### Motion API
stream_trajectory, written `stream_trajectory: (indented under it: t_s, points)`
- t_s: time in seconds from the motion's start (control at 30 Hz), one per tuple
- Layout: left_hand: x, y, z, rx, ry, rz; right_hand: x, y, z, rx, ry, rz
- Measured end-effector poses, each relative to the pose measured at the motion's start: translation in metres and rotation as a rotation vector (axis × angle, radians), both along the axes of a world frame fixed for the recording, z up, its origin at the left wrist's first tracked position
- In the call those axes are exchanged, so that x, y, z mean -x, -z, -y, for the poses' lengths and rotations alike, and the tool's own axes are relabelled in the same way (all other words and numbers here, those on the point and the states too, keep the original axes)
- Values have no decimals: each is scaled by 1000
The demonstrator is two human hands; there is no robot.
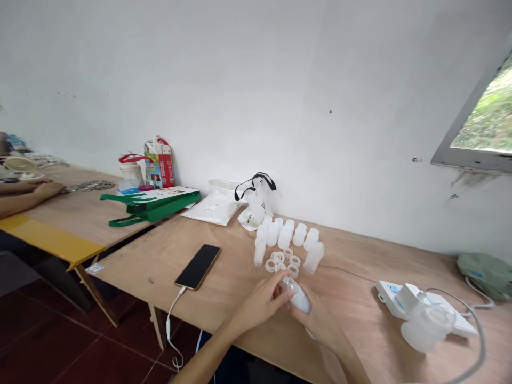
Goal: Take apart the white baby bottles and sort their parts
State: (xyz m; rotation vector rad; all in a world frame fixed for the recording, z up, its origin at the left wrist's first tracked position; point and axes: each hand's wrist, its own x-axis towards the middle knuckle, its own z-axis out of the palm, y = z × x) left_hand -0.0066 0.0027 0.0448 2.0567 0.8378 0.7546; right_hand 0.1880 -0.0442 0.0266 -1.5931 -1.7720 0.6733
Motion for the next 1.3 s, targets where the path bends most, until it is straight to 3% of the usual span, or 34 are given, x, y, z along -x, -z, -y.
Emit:
stream_trajectory:
  t_s: [0.17,0.33,0.47,0.53,0.7,0.9,1.03,1.1,1.23,1.3]
  points:
    - [9,-15,2,-1,99,-1,8,-9,7,173,-117,-139]
    - [3,-16,9,-143,-147,-240,20,-14,13,73,8,85]
    - [-4,-12,12,-190,-276,-266,23,-13,15,17,80,234]
    - [-1,-17,13,-147,-236,-239,22,-15,16,7,92,227]
    - [9,-34,16,-34,46,-45,16,-23,18,23,13,104]
    - [-6,-19,10,-77,-262,-27,25,-18,18,31,96,262]
    - [-8,-13,8,-109,-338,-47,29,-15,20,3,124,330]
    - [-3,-16,8,-87,-295,-69,27,-18,21,-19,113,292]
    - [9,-28,13,-3,-39,-20,23,-28,24,-7,90,208]
    - [10,-32,16,13,27,24,23,-31,25,-4,80,194]
